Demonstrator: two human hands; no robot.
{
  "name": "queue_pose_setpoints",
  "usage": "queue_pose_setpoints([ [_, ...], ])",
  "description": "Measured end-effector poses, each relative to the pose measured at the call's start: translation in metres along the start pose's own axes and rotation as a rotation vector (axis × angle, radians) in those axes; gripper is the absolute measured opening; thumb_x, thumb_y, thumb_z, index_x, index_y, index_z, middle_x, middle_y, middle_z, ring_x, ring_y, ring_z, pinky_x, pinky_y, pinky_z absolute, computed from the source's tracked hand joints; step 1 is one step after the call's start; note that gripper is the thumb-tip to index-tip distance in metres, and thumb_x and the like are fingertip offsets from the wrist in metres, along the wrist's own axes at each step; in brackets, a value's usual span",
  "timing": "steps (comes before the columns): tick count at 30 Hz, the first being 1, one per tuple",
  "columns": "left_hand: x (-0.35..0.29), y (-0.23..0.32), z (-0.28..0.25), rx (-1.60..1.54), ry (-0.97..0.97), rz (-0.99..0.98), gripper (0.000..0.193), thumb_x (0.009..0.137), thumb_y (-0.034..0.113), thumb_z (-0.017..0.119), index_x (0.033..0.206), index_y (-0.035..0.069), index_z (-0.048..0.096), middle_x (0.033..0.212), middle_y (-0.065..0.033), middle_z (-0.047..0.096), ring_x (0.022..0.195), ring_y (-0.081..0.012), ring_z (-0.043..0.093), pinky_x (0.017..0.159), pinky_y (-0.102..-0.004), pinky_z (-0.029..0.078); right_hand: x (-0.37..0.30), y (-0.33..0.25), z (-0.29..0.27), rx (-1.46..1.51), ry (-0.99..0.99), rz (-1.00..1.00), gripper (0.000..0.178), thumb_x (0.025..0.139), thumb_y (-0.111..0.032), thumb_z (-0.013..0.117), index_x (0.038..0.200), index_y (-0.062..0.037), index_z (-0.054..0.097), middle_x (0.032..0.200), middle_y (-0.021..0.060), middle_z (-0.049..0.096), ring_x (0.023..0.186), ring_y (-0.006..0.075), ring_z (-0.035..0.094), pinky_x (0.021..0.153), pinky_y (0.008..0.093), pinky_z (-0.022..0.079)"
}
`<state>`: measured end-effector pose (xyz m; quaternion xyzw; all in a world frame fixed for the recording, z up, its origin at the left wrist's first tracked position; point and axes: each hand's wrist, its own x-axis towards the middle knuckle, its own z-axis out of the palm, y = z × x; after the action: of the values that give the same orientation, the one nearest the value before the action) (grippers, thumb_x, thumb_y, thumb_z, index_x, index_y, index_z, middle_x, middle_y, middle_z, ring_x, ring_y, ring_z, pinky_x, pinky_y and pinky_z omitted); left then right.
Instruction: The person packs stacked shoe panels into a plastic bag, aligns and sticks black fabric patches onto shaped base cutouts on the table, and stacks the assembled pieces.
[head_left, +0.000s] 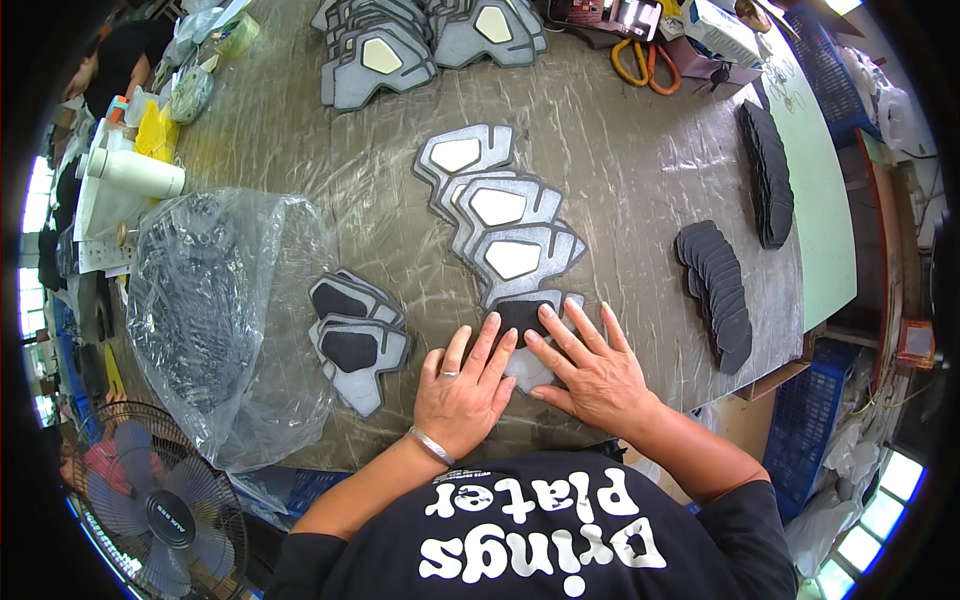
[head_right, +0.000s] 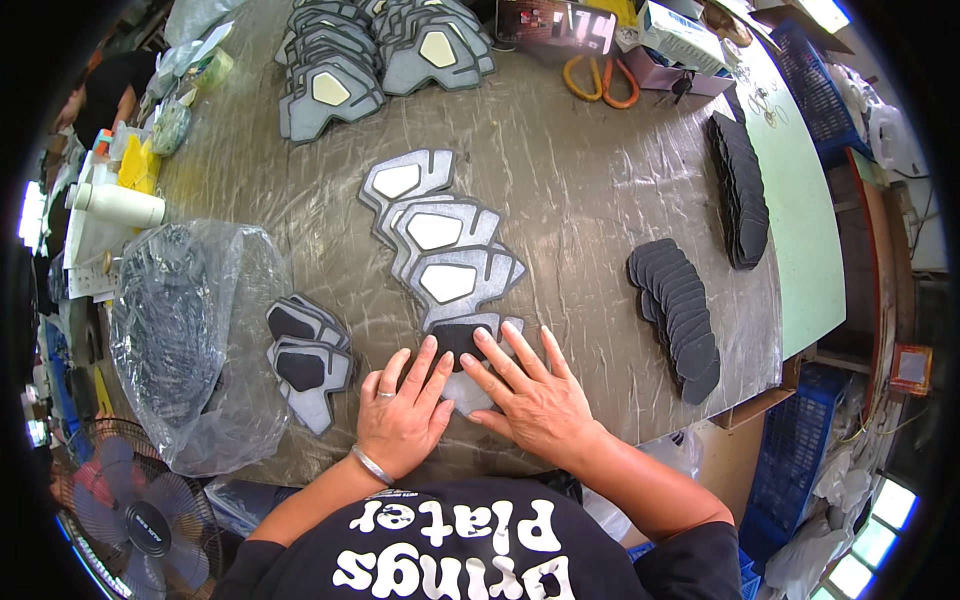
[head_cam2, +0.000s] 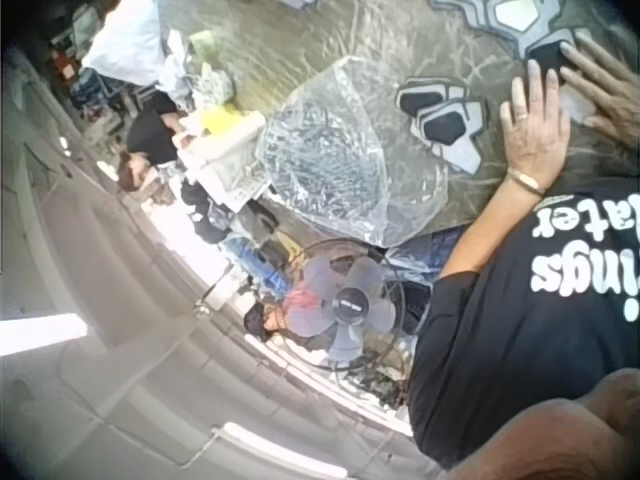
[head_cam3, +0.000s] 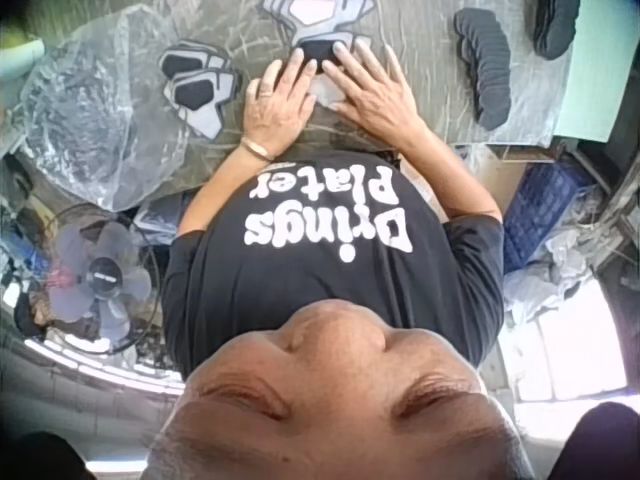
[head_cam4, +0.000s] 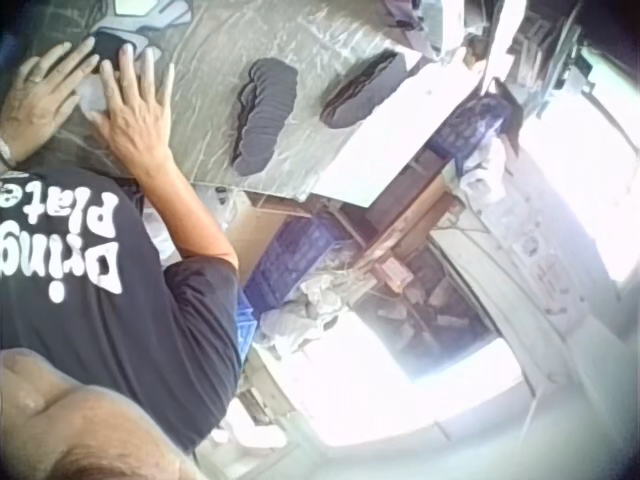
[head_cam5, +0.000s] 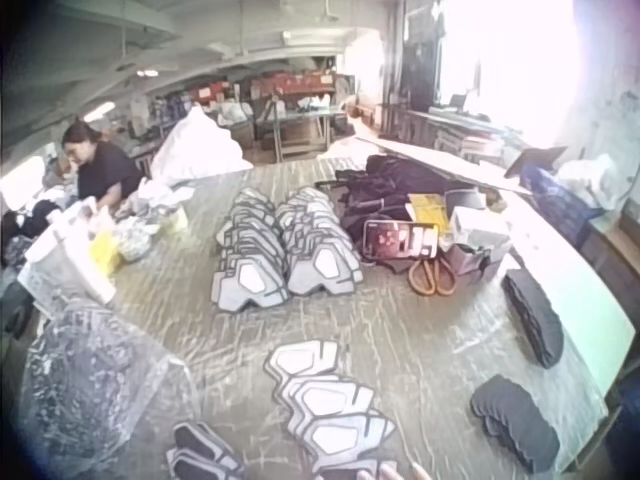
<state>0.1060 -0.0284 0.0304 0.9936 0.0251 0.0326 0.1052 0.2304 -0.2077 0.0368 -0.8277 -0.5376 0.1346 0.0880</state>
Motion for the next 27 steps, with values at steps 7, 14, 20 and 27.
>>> queue_pose_setpoints([
  [7, -0.003, 0.001, -0.003, 0.022, -0.006, 0.013, 0.056, 0.086, 0.033, 0.065, 0.137, 0.013, 0.055, 0.149, -0.0099, 0.045, 0.13, -0.0303, 0.043, 0.102, -0.0457, 0.037, 0.0, 0.0, -0.001, 0.017, 0.031, -0.009, 0.064, 0.089, -0.054, 0.06, 0.143, -0.0211, 0.048, 0.154, 0.0052, 0.038, 0.144, 0.0296, 0.031, 0.116, 0.0551, 0.019],
  [14, -0.005, 0.003, 0.002, 0.024, 0.051, 0.001, 0.056, 0.087, 0.033, 0.064, 0.138, 0.012, 0.054, 0.148, -0.0099, 0.045, 0.13, -0.0294, 0.044, 0.104, -0.0474, 0.037, -0.005, -0.005, 0.004, -0.002, 0.219, 0.009, 0.044, 0.085, -0.034, 0.07, 0.125, -0.0175, 0.063, 0.144, 0.007, 0.049, 0.136, 0.0282, 0.042, 0.115, 0.0552, 0.021],
  [20, -0.008, 0.003, 0.01, -0.014, 0.114, -0.011, 0.055, 0.09, 0.035, 0.061, 0.139, 0.012, 0.053, 0.148, -0.0096, 0.044, 0.132, -0.0295, 0.043, 0.106, -0.0489, 0.035, 0.013, 0.013, -0.008, 0.16, 0.294, 0.001, 0.038, 0.081, -0.025, 0.073, 0.116, -0.0107, 0.065, 0.123, 0.0055, 0.061, 0.117, 0.0261, 0.056, 0.111, 0.0547, 0.028],
  [27, -0.008, 0.005, 0.018, -0.146, 0.194, -0.012, 0.058, 0.087, 0.031, 0.065, 0.14, 0.011, 0.05, 0.147, -0.01, 0.045, 0.133, -0.0299, 0.042, 0.108, -0.049, 0.034, 0.028, 0.012, -0.028, 0.147, 0.295, 0.141, 0.052, 0.072, -0.021, 0.081, 0.117, -0.0065, 0.061, 0.123, 0.013, 0.055, 0.119, 0.0315, 0.051, 0.103, 0.047, 0.036],
])
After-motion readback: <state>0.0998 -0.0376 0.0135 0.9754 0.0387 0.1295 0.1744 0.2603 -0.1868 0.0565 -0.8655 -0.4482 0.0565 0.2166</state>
